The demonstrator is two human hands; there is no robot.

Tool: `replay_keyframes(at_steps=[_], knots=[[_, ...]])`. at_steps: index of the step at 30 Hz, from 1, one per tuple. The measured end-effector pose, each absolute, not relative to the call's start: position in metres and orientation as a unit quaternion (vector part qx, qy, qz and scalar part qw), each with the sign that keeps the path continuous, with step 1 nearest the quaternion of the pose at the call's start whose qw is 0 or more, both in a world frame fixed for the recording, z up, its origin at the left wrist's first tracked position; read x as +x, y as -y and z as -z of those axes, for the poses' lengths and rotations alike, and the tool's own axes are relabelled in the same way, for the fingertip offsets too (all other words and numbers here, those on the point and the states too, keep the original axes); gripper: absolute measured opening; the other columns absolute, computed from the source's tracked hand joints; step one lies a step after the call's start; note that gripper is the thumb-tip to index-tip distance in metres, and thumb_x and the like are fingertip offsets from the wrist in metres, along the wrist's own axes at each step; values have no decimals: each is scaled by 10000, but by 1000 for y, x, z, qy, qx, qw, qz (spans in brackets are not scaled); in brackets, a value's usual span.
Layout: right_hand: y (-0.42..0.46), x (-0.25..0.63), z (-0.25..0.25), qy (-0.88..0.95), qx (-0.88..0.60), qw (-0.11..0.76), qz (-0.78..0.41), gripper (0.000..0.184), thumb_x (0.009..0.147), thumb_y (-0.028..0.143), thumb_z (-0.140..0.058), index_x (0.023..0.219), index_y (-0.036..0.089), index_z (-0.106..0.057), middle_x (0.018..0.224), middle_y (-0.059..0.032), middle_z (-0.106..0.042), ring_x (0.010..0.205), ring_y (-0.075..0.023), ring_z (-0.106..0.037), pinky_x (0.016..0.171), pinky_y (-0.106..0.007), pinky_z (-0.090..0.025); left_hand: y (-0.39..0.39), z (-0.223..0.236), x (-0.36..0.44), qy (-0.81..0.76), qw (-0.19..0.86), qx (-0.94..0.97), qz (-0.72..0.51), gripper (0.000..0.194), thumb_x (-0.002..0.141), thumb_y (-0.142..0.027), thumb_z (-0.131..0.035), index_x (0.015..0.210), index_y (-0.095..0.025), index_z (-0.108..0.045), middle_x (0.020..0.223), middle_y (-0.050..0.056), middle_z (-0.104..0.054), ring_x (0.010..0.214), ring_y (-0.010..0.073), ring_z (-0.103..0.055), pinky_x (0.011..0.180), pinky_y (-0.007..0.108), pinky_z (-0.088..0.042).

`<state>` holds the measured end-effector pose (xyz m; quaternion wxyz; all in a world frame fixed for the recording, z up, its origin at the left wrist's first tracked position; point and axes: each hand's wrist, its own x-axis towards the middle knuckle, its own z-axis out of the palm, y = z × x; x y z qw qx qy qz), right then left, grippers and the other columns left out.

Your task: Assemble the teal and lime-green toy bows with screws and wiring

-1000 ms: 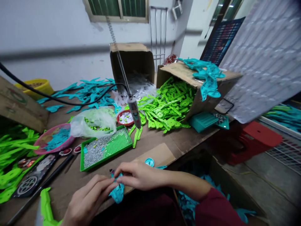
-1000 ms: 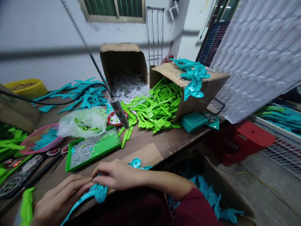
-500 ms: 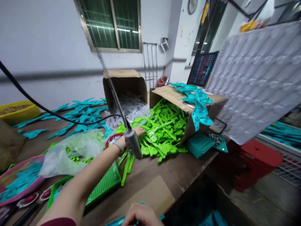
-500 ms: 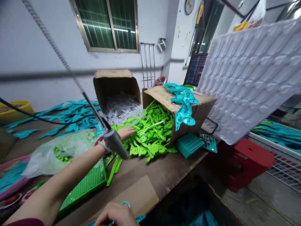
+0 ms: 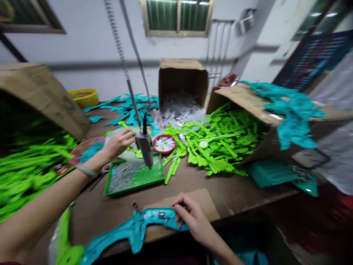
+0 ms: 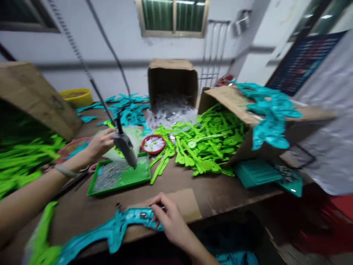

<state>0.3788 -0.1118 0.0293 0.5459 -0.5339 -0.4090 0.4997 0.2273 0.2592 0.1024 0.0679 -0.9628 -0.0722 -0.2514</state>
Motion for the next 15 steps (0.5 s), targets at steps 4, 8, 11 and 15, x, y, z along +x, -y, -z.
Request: replay_keyframes(at_steps=[4, 8, 11, 15], knots=[[86, 360, -41, 498, -521, 543, -431, 250, 977, 413, -544, 882, 190, -606, 1009, -54, -553, 975, -165, -560, 868, -286, -452, -179, -86, 124, 75, 125, -962, 230, 377, 977, -97, -453, 1275, -198, -659, 1163, 118, -722, 1104, 252, -644, 964, 440, -564], [58, 324, -56, 598, -458, 449, -481, 156, 959, 314, -574, 878, 188, -617, 1056, -58, -590, 1026, -178, -567, 900, -304, -438, -101, -74, 98, 30, 107, -964, 242, 495, 976, -49, -455, 1425, -237, -546, 1233, 70, -711, 1160, 210, -655, 1047, 397, -552], [53, 302, -62, 623, -463, 420, -470, 133, 967, 280, -563, 873, 192, -594, 851, -4, -591, 824, -148, -549, 781, -279, -428, -57, -62, 105, 98, 15, -938, 332, 511, 965, -89, -528, 1432, -297, -540, 1346, 54, -647, 1269, 210, -603, 1094, 381, -524], [63, 291, -60, 600, -515, 485, -373, 139, 993, 252, -504, 893, 193, -579, 862, -11, -572, 812, -144, -544, 757, -277, -426, -8, -44, 124, 337, -359, -727, 479, 543, 967, -271, -586, 1492, -309, -455, 1568, 91, -439, 1425, 276, -458, 1092, 427, -511]])
